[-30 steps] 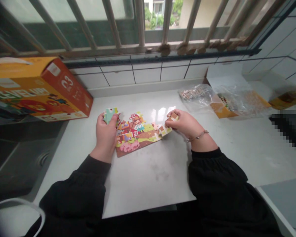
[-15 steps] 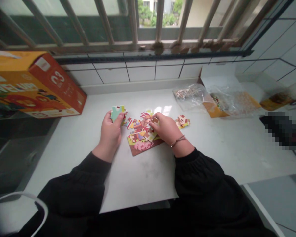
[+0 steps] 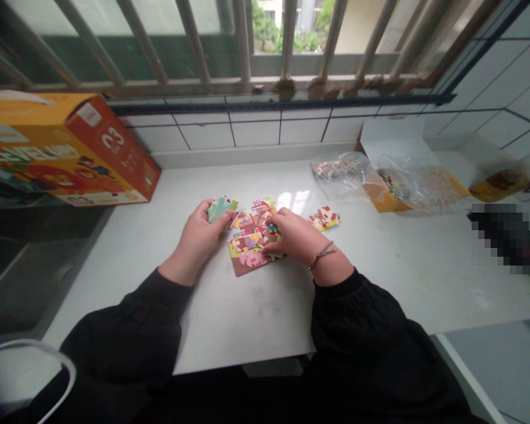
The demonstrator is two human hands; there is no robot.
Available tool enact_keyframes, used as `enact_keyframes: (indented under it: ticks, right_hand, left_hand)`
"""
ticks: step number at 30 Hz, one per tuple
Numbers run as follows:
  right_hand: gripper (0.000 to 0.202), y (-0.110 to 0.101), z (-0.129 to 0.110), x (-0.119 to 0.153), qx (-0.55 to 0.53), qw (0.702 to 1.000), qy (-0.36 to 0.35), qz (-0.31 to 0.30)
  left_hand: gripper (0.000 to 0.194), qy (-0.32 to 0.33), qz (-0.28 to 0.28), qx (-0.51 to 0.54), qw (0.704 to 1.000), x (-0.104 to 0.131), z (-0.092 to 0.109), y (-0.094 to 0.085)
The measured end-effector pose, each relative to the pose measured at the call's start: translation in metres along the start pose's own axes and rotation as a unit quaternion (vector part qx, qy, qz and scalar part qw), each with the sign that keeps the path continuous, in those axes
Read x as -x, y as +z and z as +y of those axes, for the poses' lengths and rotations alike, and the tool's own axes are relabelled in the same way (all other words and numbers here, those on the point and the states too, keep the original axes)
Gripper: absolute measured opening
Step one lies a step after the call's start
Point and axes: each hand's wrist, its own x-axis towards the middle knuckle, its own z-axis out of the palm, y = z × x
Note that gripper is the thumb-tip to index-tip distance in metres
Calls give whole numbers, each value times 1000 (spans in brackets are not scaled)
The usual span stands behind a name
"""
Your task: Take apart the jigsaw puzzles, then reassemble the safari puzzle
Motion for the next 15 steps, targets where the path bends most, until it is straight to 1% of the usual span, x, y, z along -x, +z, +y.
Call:
enact_keyframes:
  ticks: [3,6,10,12,13,15]
  right_hand:
    - [47,4,0,0,-5,1000,-16,-9]
    - [47,6,-2,0,-17,999,-30,-10]
    - [37,4,-7,0,-62,997,-29,-35]
    - [33,1,-8,0,-125,991,-29,-45]
    - [31,-2,-7,1,-174,983,-31,-47]
    - [33,-7,-6,2,-287,956,-31,-49]
  left_hand:
    - [39,14,-25,-31,999,3,3,-1]
    - [42,24,-48,-34,998,4,5,-1]
    - [48,27,-50,-23,998,3,3,-2]
    - [50,25,-47,-20,998,2,1,-3]
    - [51,23,-45,-20,999,1,0,-3]
    - [49,19,-47,-20,999,1,-1,-3]
